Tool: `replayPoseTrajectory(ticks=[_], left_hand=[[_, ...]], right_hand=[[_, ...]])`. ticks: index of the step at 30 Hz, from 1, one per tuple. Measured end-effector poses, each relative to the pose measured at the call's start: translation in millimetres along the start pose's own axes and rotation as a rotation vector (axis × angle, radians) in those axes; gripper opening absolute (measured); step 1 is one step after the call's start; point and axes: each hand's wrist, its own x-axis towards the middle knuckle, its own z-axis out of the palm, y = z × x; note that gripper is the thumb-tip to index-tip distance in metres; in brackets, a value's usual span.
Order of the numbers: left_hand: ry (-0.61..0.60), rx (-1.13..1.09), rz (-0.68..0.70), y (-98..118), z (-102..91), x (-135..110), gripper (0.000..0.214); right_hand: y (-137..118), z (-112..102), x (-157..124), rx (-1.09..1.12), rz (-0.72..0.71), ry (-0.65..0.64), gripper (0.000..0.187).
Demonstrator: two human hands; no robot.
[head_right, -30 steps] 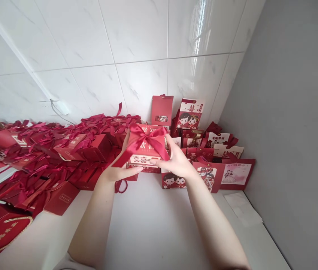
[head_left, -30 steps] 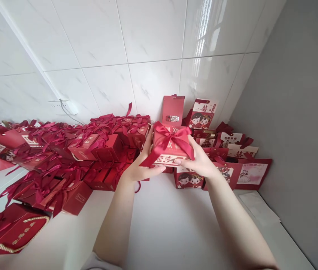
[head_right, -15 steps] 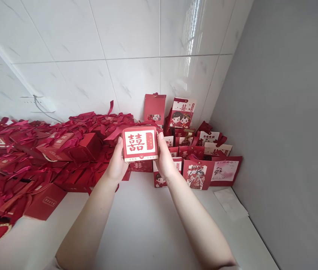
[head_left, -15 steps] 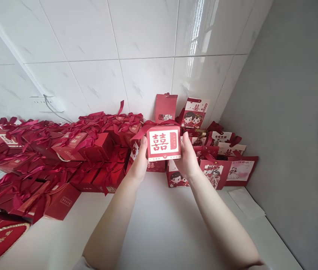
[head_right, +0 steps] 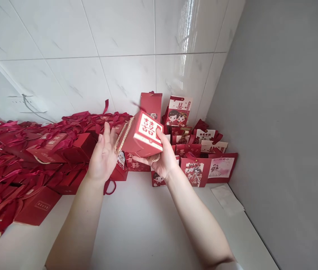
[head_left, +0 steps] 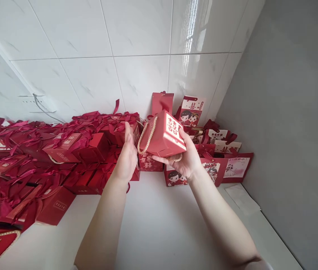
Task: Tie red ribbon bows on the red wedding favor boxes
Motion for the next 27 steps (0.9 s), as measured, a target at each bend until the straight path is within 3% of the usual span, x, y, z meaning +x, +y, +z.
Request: replayPoseTrajectory(ticks=[3,7,10,15,20,24,27], left_hand=[[-0.025,0.064,0.012,2.2,-0.4,-3.1,0.076],[-0.051,0.304,0.211,6.8,12.2,-10.9,0.097],[0.036,0.505,0.296,7.0,14.9,-11.0,0.076],[0.003,0.669,0.275,7.5,4.7,-6.4,0.051],[0.129,0.769,0.407,18.1,10.6,-14.1,0.058],[-0.007,0.695,0.248,16.8,20.5,-20.3,0.056],[-0.023,0.541,0.118,5.7,21.1,-16.5,0.069]], right_hand=[[-4.3,1.5,-2.6,0.088,0.109,-0.045,0.042],[-1.7,2.3,-4.0,0.110,0.204,-0.058,0.044],[0.7,2.9,-3.0,0.089,0.184,-0.044,0.042],[4.1,-1.8,4.6,-0.052,-0.029,0.060,0.042],[11.4,-4.8,6.7,-0.368,-0.370,0.190,0.058],[14.9,-1.0,-1.9,-0.668,-0.637,0.205,0.083],[14.5,1.0,-10.4,-0.787,-0.675,0.156,0.076]])
